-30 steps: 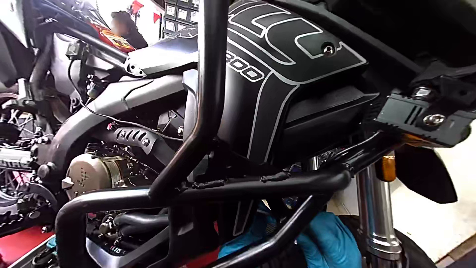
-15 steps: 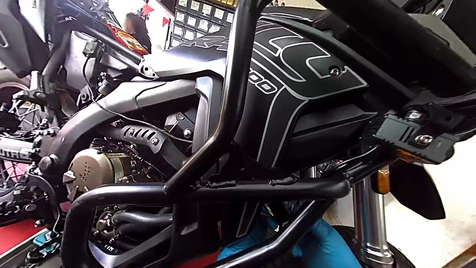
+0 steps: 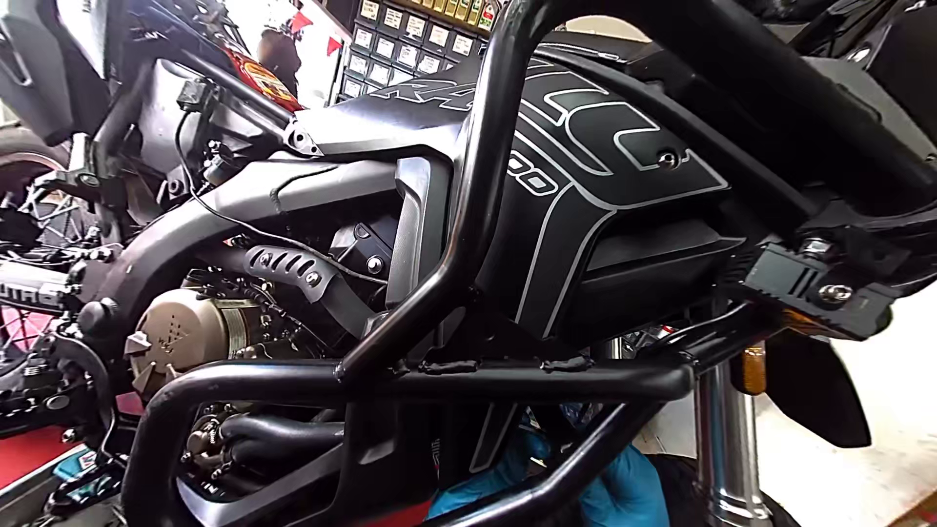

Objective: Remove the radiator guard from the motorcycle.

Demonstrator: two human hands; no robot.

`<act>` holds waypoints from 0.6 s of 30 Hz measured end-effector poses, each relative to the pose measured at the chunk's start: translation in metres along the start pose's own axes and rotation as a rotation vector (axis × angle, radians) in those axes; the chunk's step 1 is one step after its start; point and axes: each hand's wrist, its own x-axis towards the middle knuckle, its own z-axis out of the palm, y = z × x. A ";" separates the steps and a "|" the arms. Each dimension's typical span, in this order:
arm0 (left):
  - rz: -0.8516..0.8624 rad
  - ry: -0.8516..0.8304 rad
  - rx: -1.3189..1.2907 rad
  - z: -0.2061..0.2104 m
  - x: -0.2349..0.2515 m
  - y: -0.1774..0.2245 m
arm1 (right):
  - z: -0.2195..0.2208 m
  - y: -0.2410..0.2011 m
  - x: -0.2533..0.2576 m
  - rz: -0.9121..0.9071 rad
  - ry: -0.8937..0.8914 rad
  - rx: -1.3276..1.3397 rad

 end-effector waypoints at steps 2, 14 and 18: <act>-0.001 -0.016 0.063 0.004 0.002 0.001 | -0.003 -0.025 0.003 0.356 -0.063 0.377; 0.000 -0.010 -0.025 -0.009 -0.005 -0.001 | -0.014 -0.011 -0.012 -0.148 -0.035 -0.407; 0.002 0.025 -0.014 0.013 -0.001 0.002 | -0.017 -0.014 0.000 -0.283 0.014 -0.540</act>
